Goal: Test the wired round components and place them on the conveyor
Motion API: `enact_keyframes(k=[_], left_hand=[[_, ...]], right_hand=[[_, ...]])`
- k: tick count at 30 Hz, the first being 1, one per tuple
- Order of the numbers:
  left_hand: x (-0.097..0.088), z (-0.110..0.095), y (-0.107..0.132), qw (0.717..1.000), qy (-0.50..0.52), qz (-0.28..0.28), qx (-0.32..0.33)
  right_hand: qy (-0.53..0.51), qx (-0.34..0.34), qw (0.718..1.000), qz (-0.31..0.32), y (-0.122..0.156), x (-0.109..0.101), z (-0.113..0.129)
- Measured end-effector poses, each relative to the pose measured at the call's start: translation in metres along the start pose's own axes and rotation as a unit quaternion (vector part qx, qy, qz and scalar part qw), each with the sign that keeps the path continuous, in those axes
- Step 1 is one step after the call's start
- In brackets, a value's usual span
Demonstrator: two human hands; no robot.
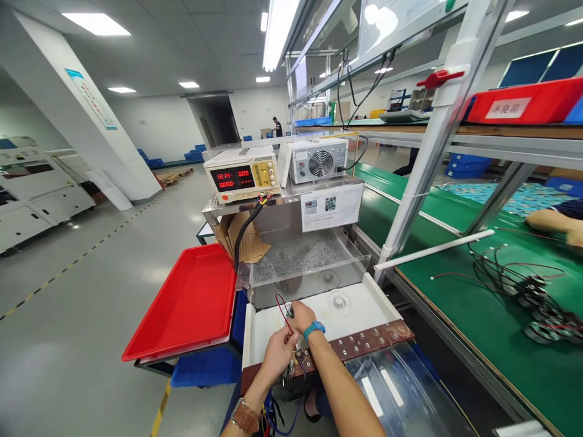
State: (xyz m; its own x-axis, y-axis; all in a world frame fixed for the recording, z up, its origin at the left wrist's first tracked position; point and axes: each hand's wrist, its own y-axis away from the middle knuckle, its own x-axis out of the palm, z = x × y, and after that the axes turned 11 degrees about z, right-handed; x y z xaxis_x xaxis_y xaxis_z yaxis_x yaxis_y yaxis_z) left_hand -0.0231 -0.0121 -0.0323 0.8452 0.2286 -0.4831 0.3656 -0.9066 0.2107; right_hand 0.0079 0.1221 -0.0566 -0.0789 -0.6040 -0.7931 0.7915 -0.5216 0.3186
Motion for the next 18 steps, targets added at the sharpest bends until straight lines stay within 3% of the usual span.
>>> enact_keyframes(k=[18], left_hand=[[-0.001,-0.011,0.002,1.0,-0.007,0.013,0.008]], right_hand=[[0.014,0.013,1.0,0.006,0.0,-0.004,-0.002]])
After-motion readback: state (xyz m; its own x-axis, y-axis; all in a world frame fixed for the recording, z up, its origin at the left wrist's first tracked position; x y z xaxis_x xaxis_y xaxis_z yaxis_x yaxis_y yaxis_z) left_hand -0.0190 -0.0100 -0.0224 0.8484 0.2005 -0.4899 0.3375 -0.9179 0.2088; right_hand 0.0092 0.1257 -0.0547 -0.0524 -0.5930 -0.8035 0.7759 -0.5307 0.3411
